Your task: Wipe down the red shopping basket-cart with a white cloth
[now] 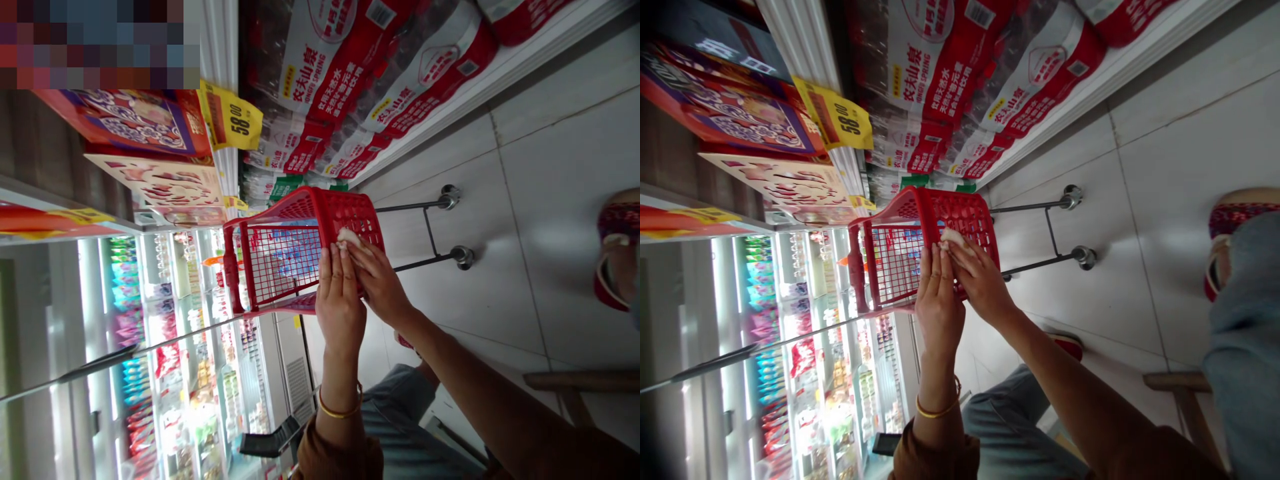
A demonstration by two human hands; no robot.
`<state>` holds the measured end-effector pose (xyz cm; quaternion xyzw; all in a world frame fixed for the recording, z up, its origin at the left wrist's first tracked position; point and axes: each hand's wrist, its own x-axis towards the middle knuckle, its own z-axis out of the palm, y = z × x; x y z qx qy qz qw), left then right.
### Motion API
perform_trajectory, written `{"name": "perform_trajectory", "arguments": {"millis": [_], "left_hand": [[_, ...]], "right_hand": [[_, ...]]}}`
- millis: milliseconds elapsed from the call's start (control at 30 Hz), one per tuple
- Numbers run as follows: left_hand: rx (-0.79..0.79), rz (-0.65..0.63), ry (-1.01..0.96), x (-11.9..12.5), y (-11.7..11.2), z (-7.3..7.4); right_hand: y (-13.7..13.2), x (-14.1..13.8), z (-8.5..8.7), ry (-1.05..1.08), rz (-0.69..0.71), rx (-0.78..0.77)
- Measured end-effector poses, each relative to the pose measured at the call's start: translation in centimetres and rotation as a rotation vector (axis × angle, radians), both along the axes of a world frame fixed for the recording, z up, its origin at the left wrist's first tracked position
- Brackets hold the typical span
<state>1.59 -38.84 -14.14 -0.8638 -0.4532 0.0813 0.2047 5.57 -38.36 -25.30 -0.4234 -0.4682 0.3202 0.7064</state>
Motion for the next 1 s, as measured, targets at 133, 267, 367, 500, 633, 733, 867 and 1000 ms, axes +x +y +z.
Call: {"name": "perform_trajectory", "arguments": {"millis": [133,267,367,500,633,733,867,1000], "left_hand": [[0.017,-0.022,0.017,-0.7,-0.1,-0.1],[0.034,-0.018,0.032,-1.2,-0.4,-0.2],[0.037,-0.016,0.032,-1.4,-0.5,-0.3],[0.044,-0.002,0.027,-1.6,-0.6,-0.5],[0.064,0.003,0.025,-1.6,-0.7,-0.7],[0.076,-0.001,0.019,-1.8,-0.7,-0.8],[0.079,-0.005,0.032,-2.1,-0.7,-0.9],[0.075,0.003,0.030,-2.1,-0.7,-1.0]], "right_hand": [[-0.4,-0.9,-0.8,-0.017,-0.061,0.007],[-0.8,-1.7,-1.6,-0.004,-0.082,-0.010],[-1.1,-2.0,-2.1,0.001,-0.101,-0.038],[-1.3,-2.3,-2.5,-0.022,-0.109,-0.049],[-1.6,-2.8,-3.0,-0.031,-0.117,-0.104],[-1.7,-3.2,-3.7,-0.001,-0.140,-0.152],[-1.5,-3.4,-4.2,0.057,-0.154,-0.209],[-1.4,-3.0,-3.2,0.110,-0.156,-0.237]]}}
